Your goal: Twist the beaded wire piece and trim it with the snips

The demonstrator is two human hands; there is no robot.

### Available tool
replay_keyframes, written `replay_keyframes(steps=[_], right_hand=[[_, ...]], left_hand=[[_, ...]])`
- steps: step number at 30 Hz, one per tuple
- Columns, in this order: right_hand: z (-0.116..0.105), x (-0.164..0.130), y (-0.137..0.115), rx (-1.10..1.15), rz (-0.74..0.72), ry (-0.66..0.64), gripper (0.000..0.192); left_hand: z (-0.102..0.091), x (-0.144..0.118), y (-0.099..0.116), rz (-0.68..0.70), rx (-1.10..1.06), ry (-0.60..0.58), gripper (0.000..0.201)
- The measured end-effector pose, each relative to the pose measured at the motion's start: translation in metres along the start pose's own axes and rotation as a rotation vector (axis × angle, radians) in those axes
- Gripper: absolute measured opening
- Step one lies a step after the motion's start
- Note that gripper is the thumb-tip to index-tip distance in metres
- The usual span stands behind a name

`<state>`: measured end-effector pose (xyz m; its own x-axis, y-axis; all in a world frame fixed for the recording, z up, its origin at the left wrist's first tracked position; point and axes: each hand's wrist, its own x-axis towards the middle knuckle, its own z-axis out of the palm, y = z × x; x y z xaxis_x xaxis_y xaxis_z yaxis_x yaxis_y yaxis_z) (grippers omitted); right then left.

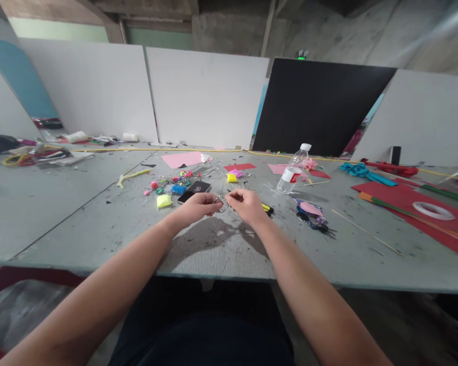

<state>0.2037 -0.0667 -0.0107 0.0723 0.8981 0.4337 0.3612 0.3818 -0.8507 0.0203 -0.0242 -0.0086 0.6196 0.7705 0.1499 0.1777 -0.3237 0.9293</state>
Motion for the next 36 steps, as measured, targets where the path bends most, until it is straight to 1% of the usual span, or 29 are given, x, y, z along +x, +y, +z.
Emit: replay_keyframes(steps=[3, 8, 11, 14, 16, 19, 24, 29, 31, 34, 36], right_hand=[[0.001, -0.001, -0.003, 0.006, -0.007, -0.040, 0.020], [-0.001, -0.002, -0.005, 0.114, 0.090, -0.171, 0.023], [-0.003, -0.004, -0.005, 0.272, 0.150, -0.260, 0.029], [-0.007, -0.005, -0.005, 0.472, 0.290, -0.363, 0.034], [-0.008, -0.005, -0.005, 0.577, 0.363, -0.398, 0.036], [-0.009, -0.005, -0.006, 0.645, 0.397, -0.365, 0.034], [-0.007, -0.004, -0.006, 0.588, 0.363, -0.298, 0.034], [-0.004, -0.006, -0.004, 0.550, 0.381, -0.306, 0.036], [-0.003, -0.006, -0.005, 0.565, 0.400, -0.311, 0.038], [-0.001, -0.006, -0.004, 0.545, 0.392, -0.283, 0.041], [0.001, -0.004, -0.003, 0.465, 0.357, -0.222, 0.041]], left_hand=[[0.000, 0.001, -0.001, 0.025, 0.040, 0.021, 0.032], [-0.002, -0.001, 0.004, 0.117, 0.124, -0.009, 0.032], [-0.004, -0.003, 0.008, 0.150, 0.184, -0.054, 0.029], [-0.005, -0.005, 0.010, 0.186, 0.206, -0.113, 0.026], [-0.005, -0.005, 0.011, 0.198, 0.196, -0.130, 0.024], [-0.005, -0.004, 0.012, 0.193, 0.198, -0.085, 0.022], [-0.005, -0.003, 0.010, 0.205, 0.267, -0.024, 0.025], [-0.003, -0.005, 0.013, 0.322, 0.423, 0.046, 0.023], [-0.002, -0.005, 0.014, 0.343, 0.459, 0.067, 0.020], [-0.001, -0.004, 0.015, 0.293, 0.431, 0.100, 0.019], [-0.001, -0.004, 0.014, 0.249, 0.399, 0.103, 0.021]])
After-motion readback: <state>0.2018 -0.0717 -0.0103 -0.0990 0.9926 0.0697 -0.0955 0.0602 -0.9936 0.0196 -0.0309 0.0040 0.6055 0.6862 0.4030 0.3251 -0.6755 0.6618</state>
